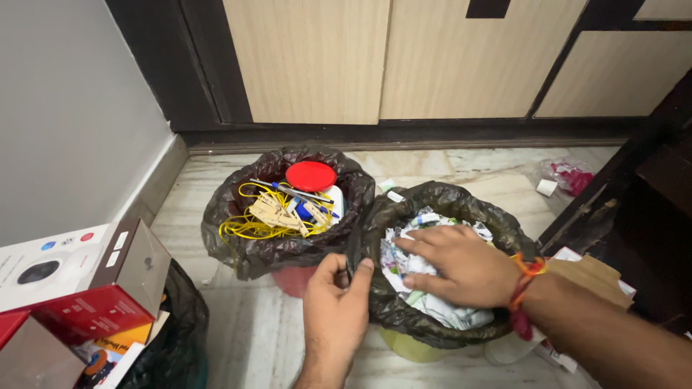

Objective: The person sorts a pile of mixed waste on the floor into three colored bins. They pick up items such as paper scraps, plastic caps, clothespins, and cardboard boxes, and place them into the appropriate red, yellow, or blue bins.

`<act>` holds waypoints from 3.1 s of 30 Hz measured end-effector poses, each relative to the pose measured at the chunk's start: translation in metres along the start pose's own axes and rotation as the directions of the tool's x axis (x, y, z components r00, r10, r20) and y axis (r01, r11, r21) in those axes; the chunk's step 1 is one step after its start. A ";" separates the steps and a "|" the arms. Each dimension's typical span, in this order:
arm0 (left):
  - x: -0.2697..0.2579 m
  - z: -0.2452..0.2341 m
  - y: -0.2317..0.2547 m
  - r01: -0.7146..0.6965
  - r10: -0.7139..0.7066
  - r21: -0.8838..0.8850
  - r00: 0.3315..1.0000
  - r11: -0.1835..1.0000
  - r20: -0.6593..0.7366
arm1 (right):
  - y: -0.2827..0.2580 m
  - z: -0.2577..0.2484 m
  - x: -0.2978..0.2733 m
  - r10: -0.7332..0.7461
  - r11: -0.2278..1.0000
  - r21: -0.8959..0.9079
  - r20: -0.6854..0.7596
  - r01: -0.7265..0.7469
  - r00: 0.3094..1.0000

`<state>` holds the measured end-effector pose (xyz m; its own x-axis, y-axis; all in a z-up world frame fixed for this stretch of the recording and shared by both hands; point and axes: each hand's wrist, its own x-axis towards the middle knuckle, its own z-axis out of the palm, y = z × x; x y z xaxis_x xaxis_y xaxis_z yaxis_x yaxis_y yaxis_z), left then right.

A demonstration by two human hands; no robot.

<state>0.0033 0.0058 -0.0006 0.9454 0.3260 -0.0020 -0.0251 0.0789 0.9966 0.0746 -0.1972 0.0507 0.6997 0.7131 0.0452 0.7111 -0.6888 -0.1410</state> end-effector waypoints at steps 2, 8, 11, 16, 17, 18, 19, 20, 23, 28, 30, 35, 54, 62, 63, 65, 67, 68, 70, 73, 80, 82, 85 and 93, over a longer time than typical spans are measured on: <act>0.001 -0.001 0.000 -0.048 0.050 -0.106 0.999 0.993 0.011 | 0.000 0.019 0.004 0.038 0.993 -0.115 0.040 -0.033 0.998; -0.002 -0.003 -0.006 -0.078 0.081 -0.162 0.997 0.984 0.015 | 0.006 0.052 0.011 0.130 0.965 -0.249 0.181 -0.082 0.975; -0.003 -0.001 -0.007 0.079 -0.043 -0.446 0.995 0.892 0.089 | 0.006 0.047 0.012 0.146 0.955 -0.285 0.213 -0.081 0.966; -0.001 -0.009 -0.005 0.043 -0.037 -0.402 0.999 0.915 0.021 | -0.005 -0.004 0.016 0.079 0.995 -0.078 0.232 -0.063 0.970; -0.002 -0.010 -0.005 0.048 -0.042 -0.387 0.999 0.921 0.023 | -0.007 -0.019 0.016 0.158 0.987 -0.073 0.220 -0.145 0.963; -0.003 -0.010 -0.005 0.043 -0.034 -0.390 0.999 0.920 0.030 | -0.009 -0.031 0.015 0.231 0.973 -0.063 0.210 -0.223 0.950; -0.004 -0.010 -0.005 0.039 -0.026 -0.393 0.999 0.919 0.036 | -0.015 -0.038 0.015 0.304 0.953 -0.052 0.201 -0.300 0.931; -0.004 -0.008 -0.004 0.032 -0.015 -0.400 0.999 0.916 0.046 | -0.022 -0.040 0.016 0.237 0.971 -0.027 0.181 -0.236 0.954; -0.003 -0.006 -0.004 0.050 -0.034 -0.391 0.998 0.919 0.049 | -0.039 -0.028 0.015 0.119 0.993 -0.044 0.168 -0.113 0.979; -0.001 -0.010 -0.012 0.109 -0.097 -0.443 0.994 0.890 0.050 | -0.026 0.006 0.018 0.285 0.951 -0.194 0.249 -0.241 0.925; 0.000 -0.008 -0.017 0.117 -0.103 -0.457 0.993 0.882 0.055 | -0.015 0.018 0.019 0.309 0.935 -0.251 0.229 -0.251 0.923; 0.007 -0.004 -0.025 0.133 -0.130 -0.481 0.991 0.866 0.039 | -0.001 0.029 0.023 0.287 0.946 -0.236 0.279 -0.224 0.916; -0.014 0.004 -0.007 0.239 -0.181 -0.265 0.958 0.934 0.224 | 0.004 0.013 0.006 0.648 0.761 -0.204 0.201 -0.615 0.735; -0.008 -0.017 0.001 0.231 -0.231 0.004 0.971 0.973 0.062 | 0.008 -0.030 -0.003 0.615 0.788 -0.009 0.041 -0.616 0.787; -0.008 -0.022 0.004 0.212 -0.215 0.065 0.975 0.975 0.047 | 0.007 -0.037 -0.009 0.600 0.800 0.044 -0.023 -0.598 0.800; -0.008 -0.031 0.011 0.172 -0.177 0.185 0.984 0.968 0.012 | 0.003 -0.047 -0.014 0.549 0.835 0.105 -0.103 -0.540 0.829; -0.008 -0.044 0.020 0.148 -0.156 0.183 0.987 0.972 0.031 | -0.008 -0.042 -0.019 0.488 0.871 0.135 -0.132 -0.473 0.863; -0.008 -0.047 0.023 0.138 -0.148 0.176 0.988 0.975 0.044 | -0.010 -0.041 -0.024 0.536 0.838 0.224 -0.161 -0.498 0.829; -0.013 -0.057 0.029 0.182 -0.202 0.192 0.975 0.964 0.093 | -0.016 -0.036 -0.035 0.630 0.751 0.403 -0.201 -0.523 0.750; -0.018 -0.059 0.033 0.245 -0.289 0.242 0.942 0.939 0.168 | -0.028 -0.016 -0.054 0.500 0.861 0.337 -0.432 -0.379 0.751; -0.022 -0.046 0.020 0.230 -0.348 0.374 0.892 0.899 0.288 | -0.047 0.037 -0.061 0.265 0.964 0.109 -0.516 -0.244 0.815; -0.022 -0.048 0.016 0.213 -0.355 0.446 0.897 0.869 0.263 | -0.042 0.039 -0.049 0.302 0.951 0.119 -0.546 -0.284 0.781; -0.013 -0.053 0.013 0.133 -0.334 0.577 0.907 0.806 0.257 | -0.032 0.035 -0.025 0.430 0.893 0.104 -0.485 -0.439 0.761; -0.006 -0.056 0.015 0.074 -0.171 0.566 0.978 0.821 0.121 | -0.002 0.012 0.008 0.532 0.834 0.100 -0.403 -0.542 0.745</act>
<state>-0.0207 0.0580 0.0100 0.9680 0.1915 -0.1625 0.2331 -0.4441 0.8651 0.0781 -0.1881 0.0399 0.9273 0.1116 0.3572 0.2068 -0.9483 -0.2407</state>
